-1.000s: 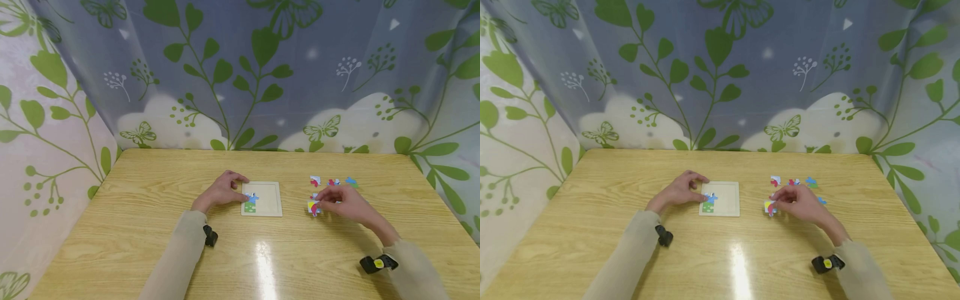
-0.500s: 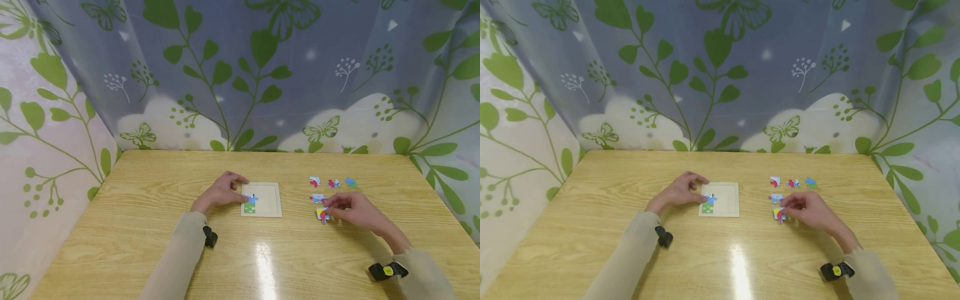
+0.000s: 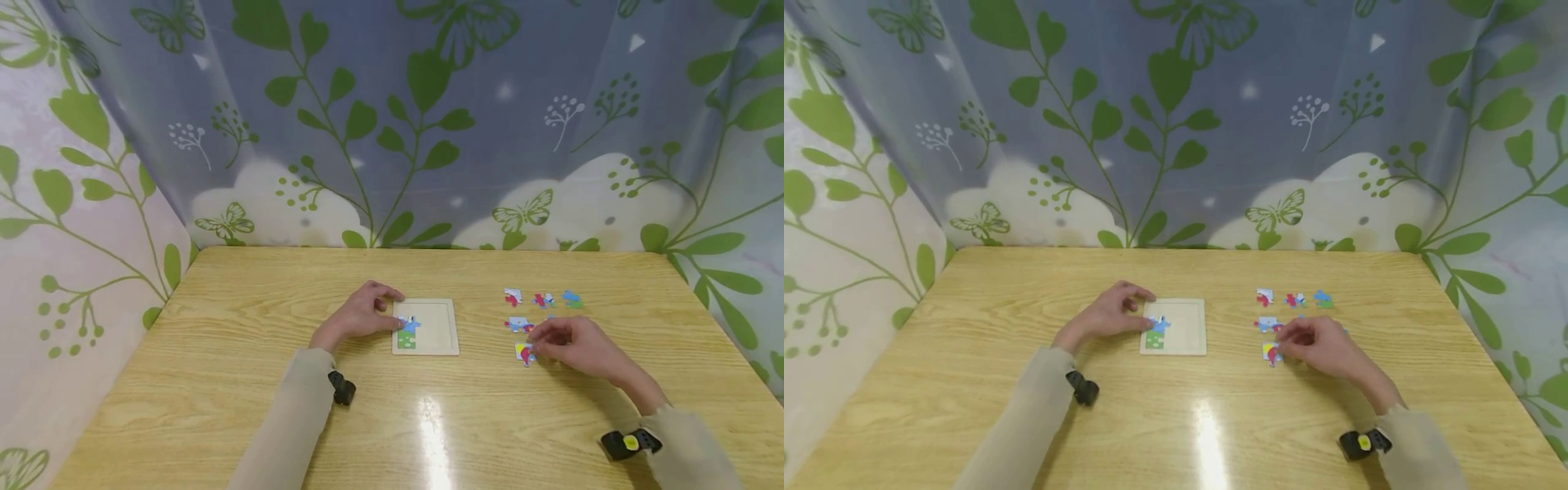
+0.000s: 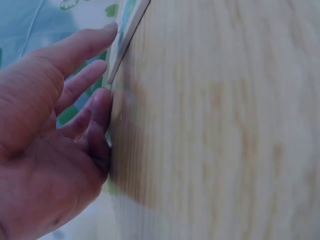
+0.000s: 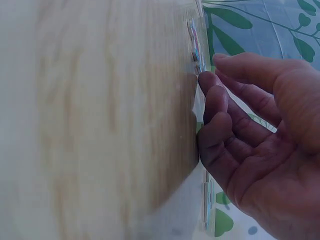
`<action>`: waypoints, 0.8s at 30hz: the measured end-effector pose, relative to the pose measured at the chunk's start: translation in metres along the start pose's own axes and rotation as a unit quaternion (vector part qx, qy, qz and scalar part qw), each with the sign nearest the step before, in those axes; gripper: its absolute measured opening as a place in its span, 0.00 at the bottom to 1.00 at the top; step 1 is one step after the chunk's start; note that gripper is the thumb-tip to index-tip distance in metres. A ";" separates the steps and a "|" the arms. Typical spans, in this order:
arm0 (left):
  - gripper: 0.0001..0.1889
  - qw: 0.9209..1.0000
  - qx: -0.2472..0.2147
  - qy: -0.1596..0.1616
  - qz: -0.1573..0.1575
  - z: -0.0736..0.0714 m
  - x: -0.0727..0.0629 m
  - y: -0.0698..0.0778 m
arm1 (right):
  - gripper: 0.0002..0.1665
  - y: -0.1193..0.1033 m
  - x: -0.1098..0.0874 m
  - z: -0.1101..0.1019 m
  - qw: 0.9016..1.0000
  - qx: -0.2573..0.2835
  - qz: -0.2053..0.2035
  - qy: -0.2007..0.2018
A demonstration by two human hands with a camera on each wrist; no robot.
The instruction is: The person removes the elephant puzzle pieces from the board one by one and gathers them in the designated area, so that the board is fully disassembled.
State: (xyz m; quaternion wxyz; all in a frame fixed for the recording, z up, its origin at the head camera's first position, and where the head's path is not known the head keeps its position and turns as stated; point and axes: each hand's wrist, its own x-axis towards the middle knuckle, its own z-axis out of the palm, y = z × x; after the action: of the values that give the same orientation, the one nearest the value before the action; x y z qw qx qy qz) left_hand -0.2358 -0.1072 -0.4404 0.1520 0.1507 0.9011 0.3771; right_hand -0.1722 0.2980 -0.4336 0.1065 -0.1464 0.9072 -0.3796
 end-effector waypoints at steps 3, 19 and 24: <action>0.24 1.000 0.000 0.015 0.007 -0.001 -0.005 0.001 | 0.08 0.000 -0.001 0.000 1.000 -0.007 0.003 0.006; 0.23 0.998 0.030 0.050 -0.017 0.013 -0.040 0.016 | 0.06 -0.031 0.013 0.017 0.998 -0.032 -0.041 0.024; 0.26 0.996 0.051 0.059 -0.033 0.019 -0.041 0.019 | 0.07 -0.046 0.030 0.030 0.998 -0.012 -0.060 0.011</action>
State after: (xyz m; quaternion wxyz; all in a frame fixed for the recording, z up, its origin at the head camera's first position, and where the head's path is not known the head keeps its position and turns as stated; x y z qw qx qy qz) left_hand -0.1880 -0.0982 -0.4323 0.1026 0.1059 0.9310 0.3338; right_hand -0.1826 0.2369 -0.4235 0.0718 -0.1979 0.9025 -0.3759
